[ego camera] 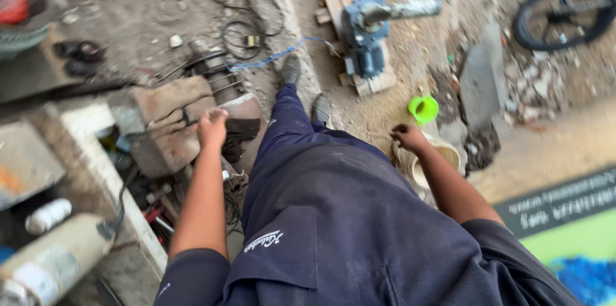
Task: The person sits on the ground in a motor repair workshop and uses red-handled pliers to strip insulation from the ends of a blue electrical wire. They repeatedly grip and pull the insulation off the wire ends, then handle the black motor cable and reach toward the motor at the end.
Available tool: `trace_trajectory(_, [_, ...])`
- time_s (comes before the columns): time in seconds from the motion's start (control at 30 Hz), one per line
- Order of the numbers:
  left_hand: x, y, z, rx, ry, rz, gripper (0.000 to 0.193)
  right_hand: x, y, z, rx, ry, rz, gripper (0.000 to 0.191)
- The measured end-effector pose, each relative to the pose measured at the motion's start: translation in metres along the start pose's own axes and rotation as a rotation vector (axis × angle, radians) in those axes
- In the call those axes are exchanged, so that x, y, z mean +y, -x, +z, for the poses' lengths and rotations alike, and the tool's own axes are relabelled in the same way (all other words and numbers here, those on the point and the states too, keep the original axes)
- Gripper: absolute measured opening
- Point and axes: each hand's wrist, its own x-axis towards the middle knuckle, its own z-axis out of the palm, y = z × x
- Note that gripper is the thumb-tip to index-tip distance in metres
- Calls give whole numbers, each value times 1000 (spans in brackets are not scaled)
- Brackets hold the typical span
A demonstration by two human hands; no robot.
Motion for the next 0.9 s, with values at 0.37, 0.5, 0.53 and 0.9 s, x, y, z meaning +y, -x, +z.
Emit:
trace_trajectory(0.37, [-115,150,-84,256,161,-272,30,-141,-40,60,-224,647,-364,40])
trace_trajectory(0.5, [-131,169,-119,599,375,-105,26,-228,-25,111,-326,768,-592,40])
trace_trajectory(0.53, [-137,179,-130,722,330,-45,24,-247,-20,123,-348,786,-655,40])
trace_trajectory(0.9, [-310,255,-248,1165,-323,-426,37,-320,2,293,-255,1488,-1058,35])
